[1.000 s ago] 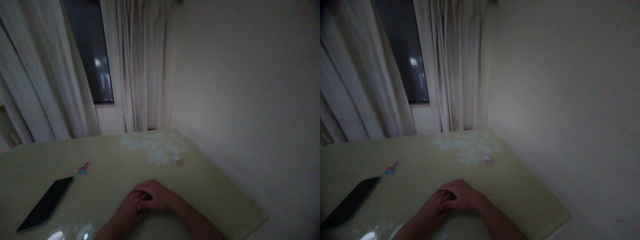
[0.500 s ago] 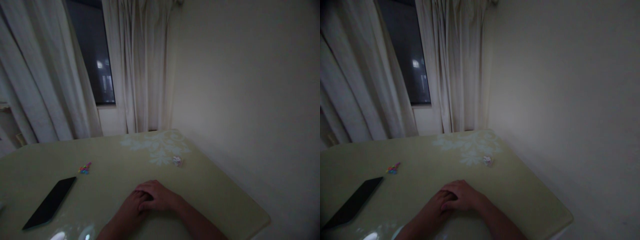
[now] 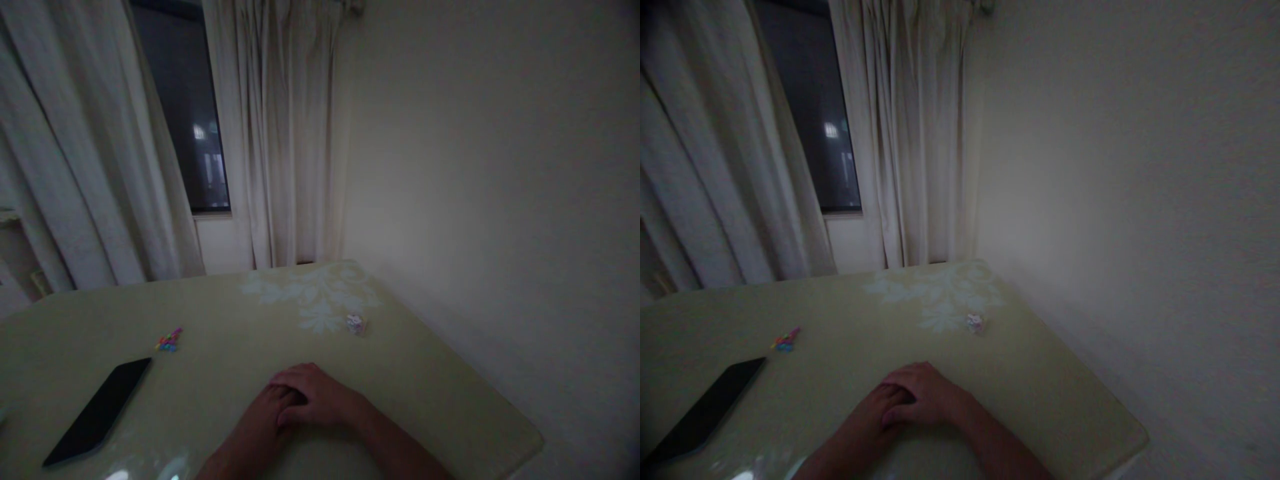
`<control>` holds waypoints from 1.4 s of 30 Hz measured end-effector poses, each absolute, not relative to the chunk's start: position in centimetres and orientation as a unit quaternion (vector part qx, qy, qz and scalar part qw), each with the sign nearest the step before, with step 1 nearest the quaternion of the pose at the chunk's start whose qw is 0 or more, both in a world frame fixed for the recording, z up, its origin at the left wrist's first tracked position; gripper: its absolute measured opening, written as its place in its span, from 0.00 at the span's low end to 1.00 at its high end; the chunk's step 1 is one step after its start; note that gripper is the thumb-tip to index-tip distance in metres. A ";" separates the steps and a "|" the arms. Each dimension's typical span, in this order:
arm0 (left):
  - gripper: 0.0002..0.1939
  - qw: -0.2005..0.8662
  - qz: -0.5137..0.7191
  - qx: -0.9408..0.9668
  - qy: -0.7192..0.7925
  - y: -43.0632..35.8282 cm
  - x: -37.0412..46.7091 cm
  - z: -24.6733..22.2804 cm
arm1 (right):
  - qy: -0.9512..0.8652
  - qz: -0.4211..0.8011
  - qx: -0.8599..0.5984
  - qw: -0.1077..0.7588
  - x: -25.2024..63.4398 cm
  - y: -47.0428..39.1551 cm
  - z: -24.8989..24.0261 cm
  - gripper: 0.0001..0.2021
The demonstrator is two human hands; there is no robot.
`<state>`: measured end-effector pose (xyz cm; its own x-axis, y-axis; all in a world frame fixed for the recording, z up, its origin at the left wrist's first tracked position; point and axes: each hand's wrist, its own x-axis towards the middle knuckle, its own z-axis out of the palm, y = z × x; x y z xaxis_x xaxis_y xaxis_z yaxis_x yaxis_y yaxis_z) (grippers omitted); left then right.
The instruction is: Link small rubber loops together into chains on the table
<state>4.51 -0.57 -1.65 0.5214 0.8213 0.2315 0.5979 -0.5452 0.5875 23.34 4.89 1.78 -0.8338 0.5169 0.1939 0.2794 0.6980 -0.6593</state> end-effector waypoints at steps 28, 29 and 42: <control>0.28 0.113 0.221 0.874 0.418 0.0 3.6 -3.3 | -0.755 0.096 -0.573 0.303 31.6 12.4 0.6 0.29; 0.28 0.110 0.226 0.874 0.416 0.0 3.6 -3.4 | -0.731 0.085 -0.604 0.307 32.8 13.1 0.3 0.29; 0.31 0.090 0.282 0.808 0.509 0.8 2.8 -3.0 | -0.845 0.238 -0.410 0.247 29.8 10.4 1.0 0.32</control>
